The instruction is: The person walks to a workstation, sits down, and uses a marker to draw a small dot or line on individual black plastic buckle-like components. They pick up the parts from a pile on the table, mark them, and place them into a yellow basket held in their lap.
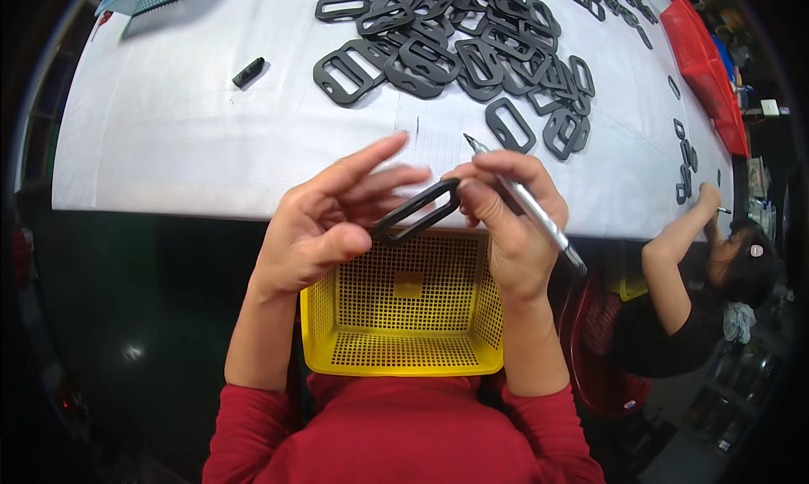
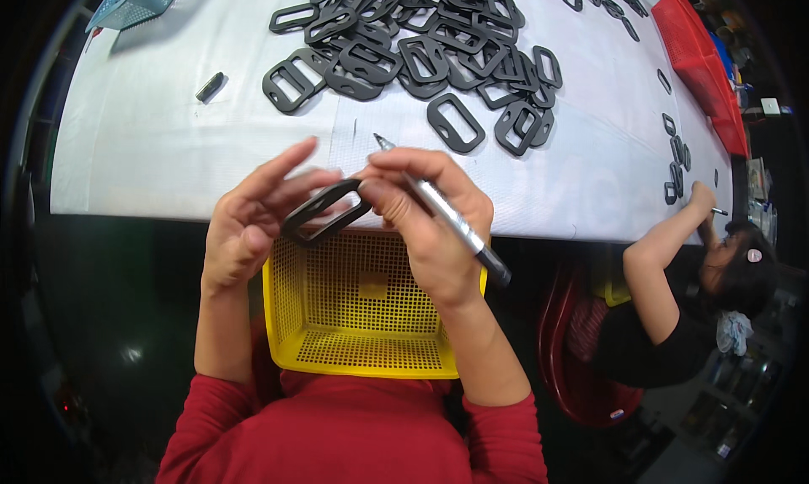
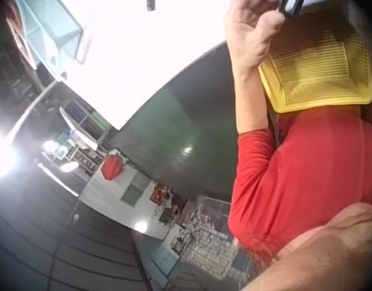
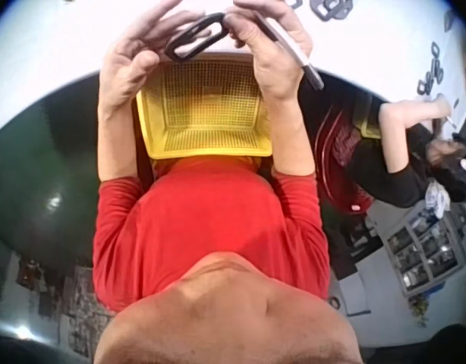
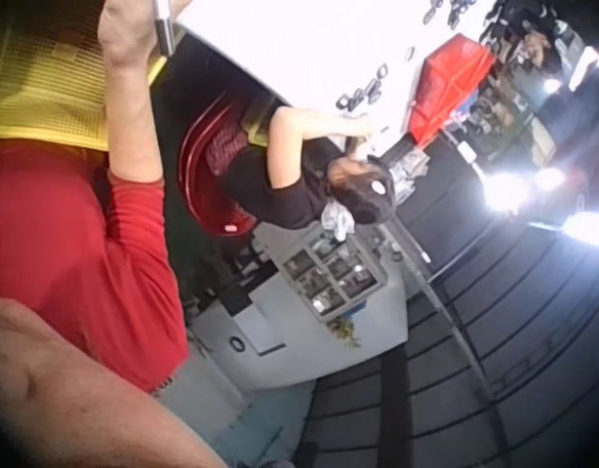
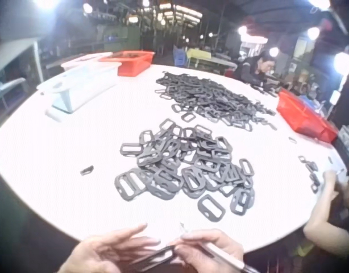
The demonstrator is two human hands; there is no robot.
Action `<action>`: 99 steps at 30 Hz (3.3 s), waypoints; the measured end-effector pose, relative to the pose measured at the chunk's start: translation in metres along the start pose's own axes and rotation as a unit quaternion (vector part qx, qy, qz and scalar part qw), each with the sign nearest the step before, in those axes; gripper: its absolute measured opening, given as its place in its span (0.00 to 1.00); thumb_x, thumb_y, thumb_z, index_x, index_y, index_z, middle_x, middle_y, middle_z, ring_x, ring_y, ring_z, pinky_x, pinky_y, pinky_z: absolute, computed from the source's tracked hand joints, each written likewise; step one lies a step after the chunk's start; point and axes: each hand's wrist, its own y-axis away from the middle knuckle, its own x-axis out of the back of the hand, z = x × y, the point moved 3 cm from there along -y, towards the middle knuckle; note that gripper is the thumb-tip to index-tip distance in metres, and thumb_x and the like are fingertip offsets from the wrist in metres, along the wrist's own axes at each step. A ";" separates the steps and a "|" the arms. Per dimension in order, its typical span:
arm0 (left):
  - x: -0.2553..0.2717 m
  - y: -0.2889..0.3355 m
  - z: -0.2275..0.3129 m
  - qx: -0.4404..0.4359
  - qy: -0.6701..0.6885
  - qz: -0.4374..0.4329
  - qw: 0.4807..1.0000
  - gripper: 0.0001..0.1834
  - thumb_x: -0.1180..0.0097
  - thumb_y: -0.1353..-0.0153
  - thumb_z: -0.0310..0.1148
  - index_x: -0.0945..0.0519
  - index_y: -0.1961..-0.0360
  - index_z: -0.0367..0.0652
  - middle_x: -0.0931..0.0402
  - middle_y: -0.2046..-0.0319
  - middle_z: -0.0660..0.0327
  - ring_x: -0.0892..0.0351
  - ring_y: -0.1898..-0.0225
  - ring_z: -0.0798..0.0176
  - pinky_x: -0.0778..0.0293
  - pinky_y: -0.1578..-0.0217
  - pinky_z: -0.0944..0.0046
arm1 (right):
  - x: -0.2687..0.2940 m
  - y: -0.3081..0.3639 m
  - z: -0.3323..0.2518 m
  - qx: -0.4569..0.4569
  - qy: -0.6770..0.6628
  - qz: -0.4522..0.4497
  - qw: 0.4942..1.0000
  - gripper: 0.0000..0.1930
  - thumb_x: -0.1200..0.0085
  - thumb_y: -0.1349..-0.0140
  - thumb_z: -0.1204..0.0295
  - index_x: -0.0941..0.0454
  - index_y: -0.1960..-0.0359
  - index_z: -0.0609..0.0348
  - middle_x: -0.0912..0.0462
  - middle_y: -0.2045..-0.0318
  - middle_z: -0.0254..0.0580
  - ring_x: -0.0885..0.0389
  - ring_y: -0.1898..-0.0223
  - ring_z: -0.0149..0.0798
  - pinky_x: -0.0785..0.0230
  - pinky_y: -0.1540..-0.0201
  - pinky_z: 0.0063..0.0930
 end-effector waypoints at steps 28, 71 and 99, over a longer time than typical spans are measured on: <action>0.014 0.005 -0.023 -0.240 -0.452 0.117 0.851 0.29 0.34 0.62 0.20 0.30 0.55 0.38 0.26 0.56 0.51 0.27 0.52 0.55 0.27 0.53 0.63 | -0.001 0.008 0.029 0.017 0.109 0.046 0.993 0.10 0.44 0.46 0.74 0.32 0.79 0.59 0.30 0.87 0.27 0.37 0.84 0.16 0.46 0.82 0.12; 0.011 0.006 -0.004 -0.179 -0.551 -0.046 0.814 0.26 0.31 0.65 0.43 0.23 0.63 0.42 0.22 0.66 0.61 0.23 0.57 0.58 0.47 0.42 0.46 | 0.037 -0.019 0.012 0.245 0.340 0.184 0.889 0.06 0.47 0.45 0.79 0.25 0.65 0.62 0.22 0.70 0.41 0.25 0.70 0.33 0.34 0.63 0.23; 0.006 -0.001 -0.021 -0.131 -0.391 0.107 0.905 0.32 0.38 0.58 0.18 0.38 0.50 0.38 0.31 0.53 0.50 0.31 0.48 0.57 0.31 0.50 0.61 | 0.012 0.009 0.010 -0.019 0.057 0.086 0.995 0.07 0.45 0.45 0.73 0.26 0.70 0.64 0.27 0.79 0.32 0.33 0.79 0.20 0.41 0.76 0.13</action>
